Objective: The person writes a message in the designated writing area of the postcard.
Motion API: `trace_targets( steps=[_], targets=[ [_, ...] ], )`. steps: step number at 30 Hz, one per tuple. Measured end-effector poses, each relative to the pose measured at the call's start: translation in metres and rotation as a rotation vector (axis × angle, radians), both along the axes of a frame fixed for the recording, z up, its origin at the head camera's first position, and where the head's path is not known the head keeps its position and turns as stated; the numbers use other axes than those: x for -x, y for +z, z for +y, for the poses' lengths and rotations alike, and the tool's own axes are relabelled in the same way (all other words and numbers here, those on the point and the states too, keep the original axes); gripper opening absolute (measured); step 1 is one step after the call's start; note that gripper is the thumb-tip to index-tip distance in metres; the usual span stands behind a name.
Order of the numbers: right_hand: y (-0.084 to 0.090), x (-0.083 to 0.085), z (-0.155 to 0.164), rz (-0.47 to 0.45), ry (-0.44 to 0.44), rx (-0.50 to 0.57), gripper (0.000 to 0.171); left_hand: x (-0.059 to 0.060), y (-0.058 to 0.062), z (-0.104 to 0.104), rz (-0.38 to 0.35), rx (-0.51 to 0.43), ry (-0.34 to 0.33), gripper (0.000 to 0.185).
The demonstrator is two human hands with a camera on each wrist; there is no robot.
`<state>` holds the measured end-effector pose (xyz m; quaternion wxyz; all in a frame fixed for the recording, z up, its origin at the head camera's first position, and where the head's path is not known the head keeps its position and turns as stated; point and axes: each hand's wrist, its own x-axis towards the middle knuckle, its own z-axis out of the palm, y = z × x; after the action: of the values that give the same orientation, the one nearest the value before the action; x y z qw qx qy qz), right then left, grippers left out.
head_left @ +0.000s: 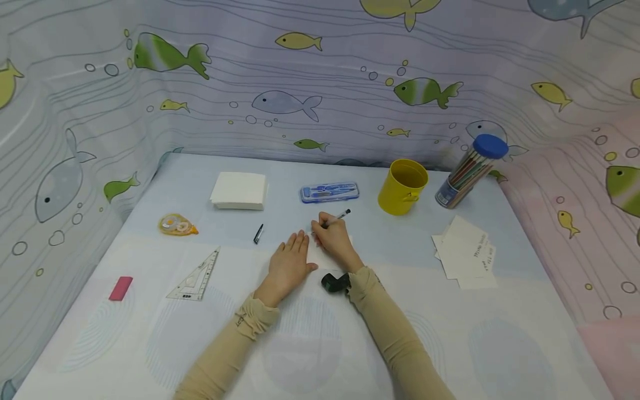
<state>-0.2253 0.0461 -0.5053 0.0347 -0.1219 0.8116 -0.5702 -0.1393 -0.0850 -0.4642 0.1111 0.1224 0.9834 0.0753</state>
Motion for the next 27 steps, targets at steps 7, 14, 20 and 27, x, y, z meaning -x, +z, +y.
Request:
trace_targets(
  steps=[7,14,20,27],
  targets=[
    [-0.002,0.000,-0.001,-0.015,0.003,0.003,0.033,0.000,0.001,-0.001,-0.007,-0.012,0.006,0.077],
    [-0.003,0.000,-0.001,-0.040,-0.023,0.040,0.034,0.003,0.007,-0.003,-0.043,-0.039,-0.005,0.074],
    [-0.001,-0.001,-0.002,-0.024,-0.030,0.020,0.033,0.005,0.015,-0.005,-0.061,-0.027,-0.012,0.068],
    [0.002,-0.002,-0.003,-0.034,-0.043,0.000,0.032,0.006,0.016,-0.005,-0.048,-0.016,-0.015,0.067]
  ],
)
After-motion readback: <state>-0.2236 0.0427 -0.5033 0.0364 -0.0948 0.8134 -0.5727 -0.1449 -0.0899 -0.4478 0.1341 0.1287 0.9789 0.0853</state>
